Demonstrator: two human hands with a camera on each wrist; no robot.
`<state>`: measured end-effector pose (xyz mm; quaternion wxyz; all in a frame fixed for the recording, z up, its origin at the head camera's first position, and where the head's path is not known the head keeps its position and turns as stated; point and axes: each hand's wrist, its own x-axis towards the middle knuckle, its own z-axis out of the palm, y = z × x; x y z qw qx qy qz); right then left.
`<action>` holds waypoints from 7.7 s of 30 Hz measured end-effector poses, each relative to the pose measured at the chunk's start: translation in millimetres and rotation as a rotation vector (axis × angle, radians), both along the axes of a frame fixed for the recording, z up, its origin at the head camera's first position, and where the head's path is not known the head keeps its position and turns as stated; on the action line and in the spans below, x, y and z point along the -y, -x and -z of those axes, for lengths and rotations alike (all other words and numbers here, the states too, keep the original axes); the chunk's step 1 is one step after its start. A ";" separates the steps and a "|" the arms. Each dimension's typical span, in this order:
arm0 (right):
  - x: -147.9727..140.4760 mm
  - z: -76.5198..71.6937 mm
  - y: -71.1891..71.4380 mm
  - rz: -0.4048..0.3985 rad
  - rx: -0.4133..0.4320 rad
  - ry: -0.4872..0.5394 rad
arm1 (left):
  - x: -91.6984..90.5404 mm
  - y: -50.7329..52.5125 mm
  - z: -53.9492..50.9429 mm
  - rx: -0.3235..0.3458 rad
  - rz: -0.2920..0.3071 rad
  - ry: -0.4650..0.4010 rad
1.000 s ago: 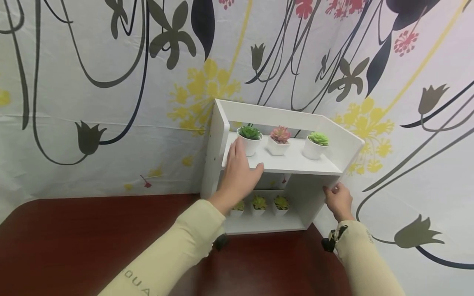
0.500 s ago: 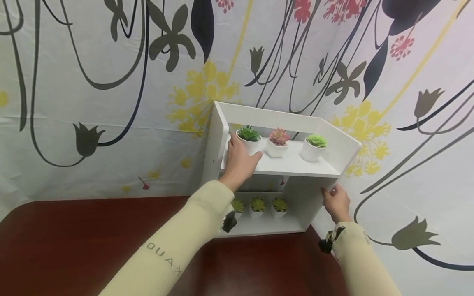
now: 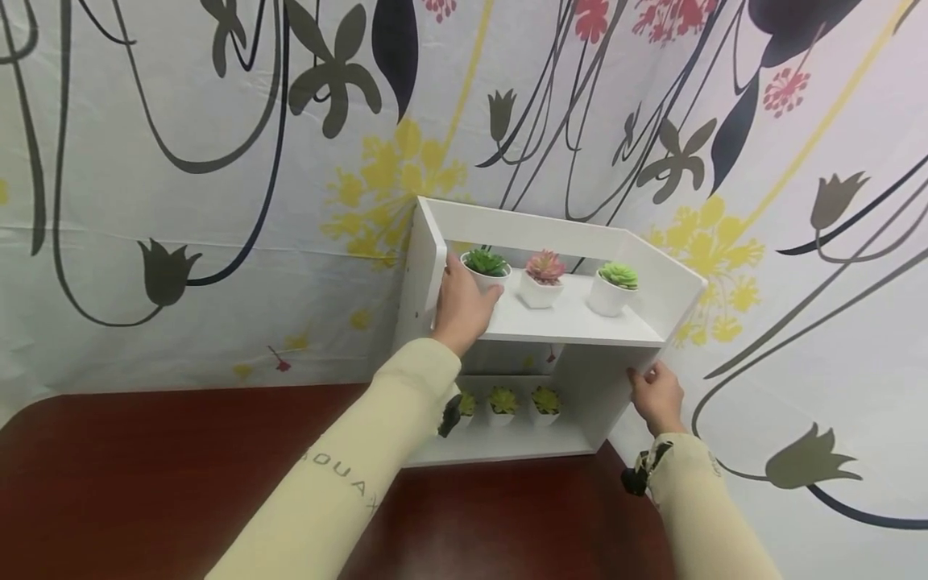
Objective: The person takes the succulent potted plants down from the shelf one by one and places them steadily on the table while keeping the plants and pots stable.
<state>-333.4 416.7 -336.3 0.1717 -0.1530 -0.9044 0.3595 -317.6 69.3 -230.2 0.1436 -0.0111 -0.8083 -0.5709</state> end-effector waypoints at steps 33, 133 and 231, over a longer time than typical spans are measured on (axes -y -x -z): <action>2.9 -1.7 -2.8 0.017 0.021 0.015 | 28.8 -72.0 18.1 -0.230 0.336 -0.062; 6.4 -0.7 -9.3 0.029 -0.022 -0.070 | 128.5 -69.3 261.6 0.126 -0.074 0.060; 6.4 6.4 -18.3 0.071 -0.086 -0.077 | -48.1 21.7 -1.1 -0.055 0.283 0.287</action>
